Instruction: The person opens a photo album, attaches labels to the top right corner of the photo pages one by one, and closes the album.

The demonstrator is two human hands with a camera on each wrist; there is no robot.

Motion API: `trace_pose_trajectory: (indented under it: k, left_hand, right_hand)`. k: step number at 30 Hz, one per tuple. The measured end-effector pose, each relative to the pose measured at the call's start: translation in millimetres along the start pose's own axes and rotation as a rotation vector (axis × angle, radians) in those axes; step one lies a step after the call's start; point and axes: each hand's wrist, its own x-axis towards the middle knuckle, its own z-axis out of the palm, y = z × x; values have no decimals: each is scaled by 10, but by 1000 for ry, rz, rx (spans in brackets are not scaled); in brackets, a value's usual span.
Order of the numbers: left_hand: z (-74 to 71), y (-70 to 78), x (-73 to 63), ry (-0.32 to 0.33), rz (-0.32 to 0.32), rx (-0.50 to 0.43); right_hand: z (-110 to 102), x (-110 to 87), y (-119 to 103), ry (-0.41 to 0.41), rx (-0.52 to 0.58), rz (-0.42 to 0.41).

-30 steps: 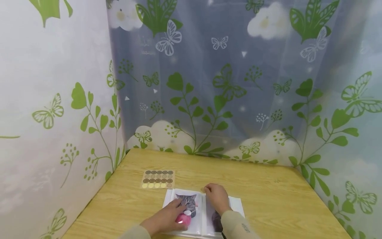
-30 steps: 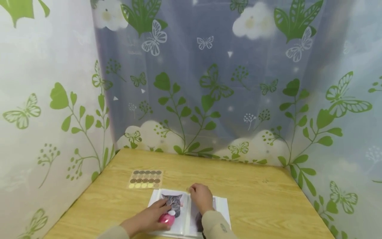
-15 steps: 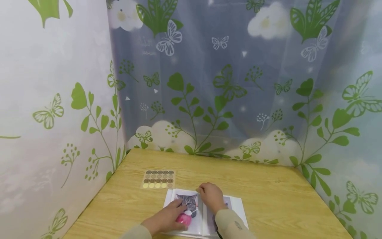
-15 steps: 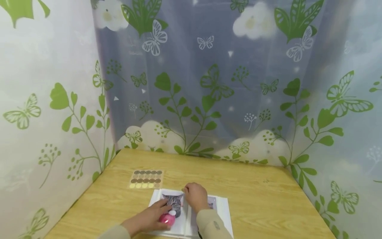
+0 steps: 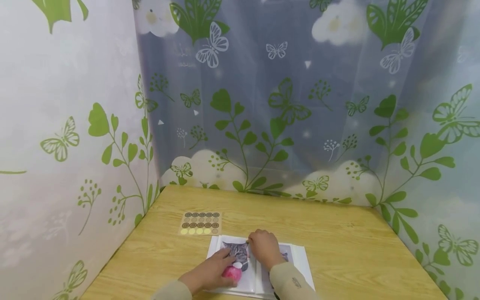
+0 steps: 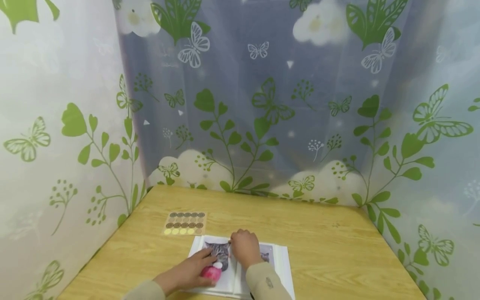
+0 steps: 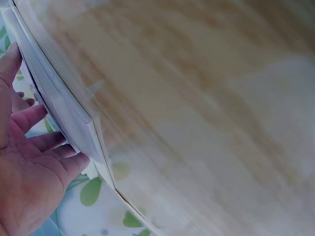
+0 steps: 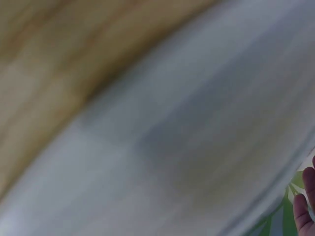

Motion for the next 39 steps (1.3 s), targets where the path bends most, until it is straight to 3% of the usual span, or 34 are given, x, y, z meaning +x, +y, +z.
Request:
trace_pose_trajectory:
  k: [12, 20, 30, 39]
  left_hand:
    - [-8, 11, -7, -5, -19, 4]
    - [-38, 15, -10, -3, -8, 8]
    - [-44, -18, 10, -3, 11, 19]
    - [-38, 5, -7, -11, 14, -3]
  right_hand:
    - [-70, -138, -54, -191, -138, -94]
    - [-82, -306, -115, -182, -156, -152]
    - [-141, -341, -166, -257, -10, -85]
    - [6, -276, -178, -261, -30, -44]
